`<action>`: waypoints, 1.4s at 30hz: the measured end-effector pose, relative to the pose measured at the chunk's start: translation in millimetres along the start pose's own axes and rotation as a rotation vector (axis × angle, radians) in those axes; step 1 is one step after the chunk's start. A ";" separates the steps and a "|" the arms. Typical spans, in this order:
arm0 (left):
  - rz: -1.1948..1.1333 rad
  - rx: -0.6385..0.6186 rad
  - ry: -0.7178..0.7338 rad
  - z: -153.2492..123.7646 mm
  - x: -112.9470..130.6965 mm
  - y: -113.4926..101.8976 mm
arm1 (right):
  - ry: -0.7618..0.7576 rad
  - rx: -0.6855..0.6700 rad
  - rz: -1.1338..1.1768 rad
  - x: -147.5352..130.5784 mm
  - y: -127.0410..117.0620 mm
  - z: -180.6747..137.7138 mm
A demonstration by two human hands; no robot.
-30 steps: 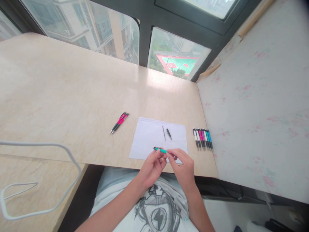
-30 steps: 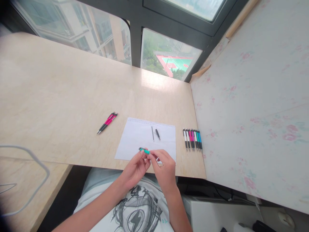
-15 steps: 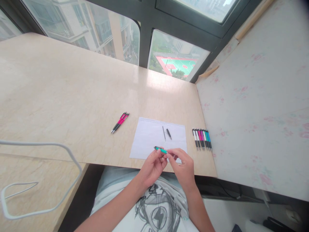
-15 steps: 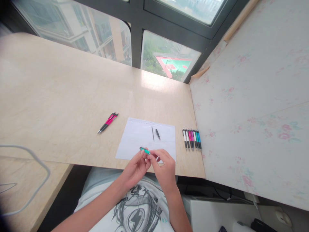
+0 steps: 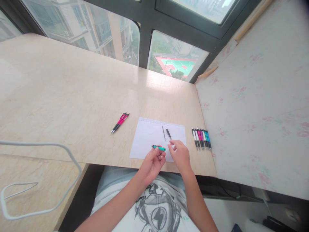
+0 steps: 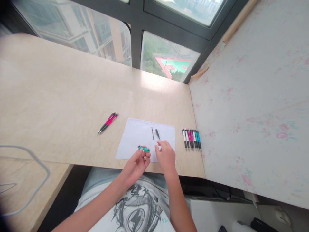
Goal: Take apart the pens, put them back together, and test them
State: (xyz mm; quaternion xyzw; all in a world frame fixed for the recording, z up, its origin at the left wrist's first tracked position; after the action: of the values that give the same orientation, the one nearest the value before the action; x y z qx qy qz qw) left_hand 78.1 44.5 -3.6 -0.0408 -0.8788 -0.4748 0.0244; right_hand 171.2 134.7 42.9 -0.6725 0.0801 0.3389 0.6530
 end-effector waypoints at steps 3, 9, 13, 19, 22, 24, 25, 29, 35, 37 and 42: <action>0.011 -0.015 -0.010 0.0 -0.8 0.8 | 0.027 -0.003 -0.236 -1.0 16.5 15.6; -0.001 -0.029 -0.007 2.5 -0.7 -1.0 | 0.083 -0.042 -0.425 -12.3 31.8 28.4; -0.005 -0.035 -0.003 4.5 -2.4 0.6 | 0.073 -0.036 -0.441 -12.7 34.3 29.9; -0.004 -0.033 -0.017 3.4 -3.8 4.0 | 0.057 -0.010 -0.406 -11.8 35.8 28.6; -0.006 -0.005 0.002 3.5 0.8 3.2 | 0.000 0.059 -0.298 -14.3 25.5 25.2; -0.010 0.020 0.031 5.0 6.4 2.4 | -0.032 0.070 -0.161 -13.1 16.7 21.1; -0.016 0.029 0.046 6.2 9.5 2.2 | -0.040 0.049 -0.069 -11.3 13.3 18.6; -0.043 0.044 0.077 13.3 19.8 2.8 | 0.006 -0.051 0.315 2.0 -0.1 6.1; -0.004 0.080 0.113 18.6 25.5 -0.2 | 0.140 0.050 0.524 23.4 -34.7 -12.2; 0.033 0.078 0.136 18.2 26.4 -0.3 | 0.166 0.071 0.543 24.3 -45.5 -16.9; 0.131 0.077 0.195 17.9 26.8 -0.1 | 0.132 0.104 0.525 14.6 -60.3 -21.6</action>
State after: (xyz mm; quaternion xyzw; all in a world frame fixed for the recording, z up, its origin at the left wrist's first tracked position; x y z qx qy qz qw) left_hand 51.3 60.7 -11.3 -0.0509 -0.8852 -0.4399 0.1423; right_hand 223.1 127.6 82.5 -0.6151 0.3113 0.4473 0.5698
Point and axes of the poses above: each hand's wrist, its own z-axis towards the middle knuckle, its own y-axis out of the palm, x = y × z, the point moved 7 cm from there along z, towards the middle knuckle, and after that the axes turned 3 degrees about x, right-handed, at the moved point
